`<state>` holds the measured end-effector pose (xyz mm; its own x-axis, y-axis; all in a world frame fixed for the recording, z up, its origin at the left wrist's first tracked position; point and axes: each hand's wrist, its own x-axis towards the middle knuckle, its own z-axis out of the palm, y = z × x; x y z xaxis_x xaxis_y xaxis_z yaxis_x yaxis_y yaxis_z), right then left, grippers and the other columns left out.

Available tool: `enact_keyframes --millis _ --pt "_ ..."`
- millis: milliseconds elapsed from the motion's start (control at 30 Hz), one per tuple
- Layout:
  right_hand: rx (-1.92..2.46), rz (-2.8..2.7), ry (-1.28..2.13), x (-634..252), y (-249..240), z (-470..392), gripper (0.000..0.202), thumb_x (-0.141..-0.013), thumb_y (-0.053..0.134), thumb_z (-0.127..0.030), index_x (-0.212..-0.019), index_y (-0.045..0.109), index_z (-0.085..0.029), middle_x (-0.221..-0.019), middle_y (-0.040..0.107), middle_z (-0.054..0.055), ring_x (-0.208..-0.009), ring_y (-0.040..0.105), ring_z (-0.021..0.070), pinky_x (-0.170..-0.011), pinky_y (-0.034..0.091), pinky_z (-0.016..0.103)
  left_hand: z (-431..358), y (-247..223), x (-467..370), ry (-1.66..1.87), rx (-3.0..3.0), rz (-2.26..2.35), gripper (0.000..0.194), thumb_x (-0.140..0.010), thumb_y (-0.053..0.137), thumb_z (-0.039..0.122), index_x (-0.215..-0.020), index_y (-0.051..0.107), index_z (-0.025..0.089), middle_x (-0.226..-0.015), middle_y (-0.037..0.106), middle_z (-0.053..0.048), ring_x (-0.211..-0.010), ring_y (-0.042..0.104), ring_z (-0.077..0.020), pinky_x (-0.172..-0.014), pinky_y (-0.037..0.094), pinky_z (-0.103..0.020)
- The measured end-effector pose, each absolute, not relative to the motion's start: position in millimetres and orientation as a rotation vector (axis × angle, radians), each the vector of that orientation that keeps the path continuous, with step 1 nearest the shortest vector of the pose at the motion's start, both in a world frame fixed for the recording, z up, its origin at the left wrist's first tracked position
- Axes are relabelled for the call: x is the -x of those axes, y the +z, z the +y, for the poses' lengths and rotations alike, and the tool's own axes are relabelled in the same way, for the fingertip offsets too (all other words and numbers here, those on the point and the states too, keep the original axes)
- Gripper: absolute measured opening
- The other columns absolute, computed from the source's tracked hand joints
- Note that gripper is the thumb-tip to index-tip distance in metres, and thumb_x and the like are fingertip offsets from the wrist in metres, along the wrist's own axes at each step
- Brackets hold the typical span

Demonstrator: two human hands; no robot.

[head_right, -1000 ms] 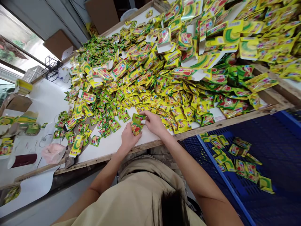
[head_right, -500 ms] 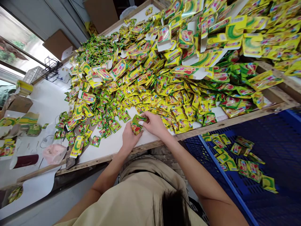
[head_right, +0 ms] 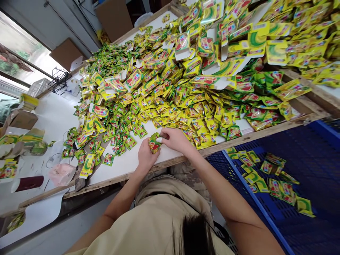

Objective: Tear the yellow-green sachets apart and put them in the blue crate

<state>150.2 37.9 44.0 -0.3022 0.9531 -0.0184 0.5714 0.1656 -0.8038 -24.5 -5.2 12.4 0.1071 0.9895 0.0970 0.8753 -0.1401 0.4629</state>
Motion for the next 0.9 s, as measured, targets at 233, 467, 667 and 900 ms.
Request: enact_keyframes --millis 233,467,667,900 --pt "1.508 -2.321 0.820 -151 55 47 0.016 -0.078 0.056 -0.028 -0.064 0.051 -0.021 -0.063 0.056 0.001 -0.059 0.046 0.0144 -0.055 0.023 0.026 -8 14 20 0.468 -2.173 1.838 0.051 -0.073 0.065 0.029 -0.119 0.044 0.018 -0.104 0.059 -0.009 -0.098 0.057 -0.0260 -0.084 0.046 -0.037" --pt "1.491 -2.185 0.869 -150 56 54 0.009 -0.077 0.058 -0.028 -0.082 0.057 -0.021 -0.075 0.063 0.002 -0.064 0.052 0.0150 -0.056 0.029 0.025 -3 16 15 0.558 -2.139 1.830 0.055 -0.075 0.065 0.031 -0.122 0.040 0.017 -0.108 0.057 -0.011 -0.102 0.055 -0.0272 -0.086 0.045 -0.039" --pt "1.638 -2.134 0.852 -145 51 60 0.015 -0.073 0.056 -0.033 -0.066 0.053 -0.021 -0.061 0.056 0.000 -0.056 0.047 0.0138 -0.052 0.026 0.025 -3 14 10 0.546 -2.154 1.821 0.056 -0.077 0.064 0.032 -0.124 0.039 0.017 -0.107 0.056 -0.012 -0.101 0.054 -0.0268 -0.085 0.044 -0.039" --pt "1.652 -2.425 0.803 -146 62 68 0.009 -0.071 0.059 -0.026 -0.065 0.060 -0.021 -0.066 0.064 0.004 -0.063 0.056 0.0181 -0.053 0.027 0.027 -7 16 8 0.409 -2.225 1.792 0.057 -0.075 0.067 0.031 -0.124 0.042 0.016 -0.105 0.057 -0.012 -0.099 0.054 -0.0278 -0.083 0.045 -0.040"
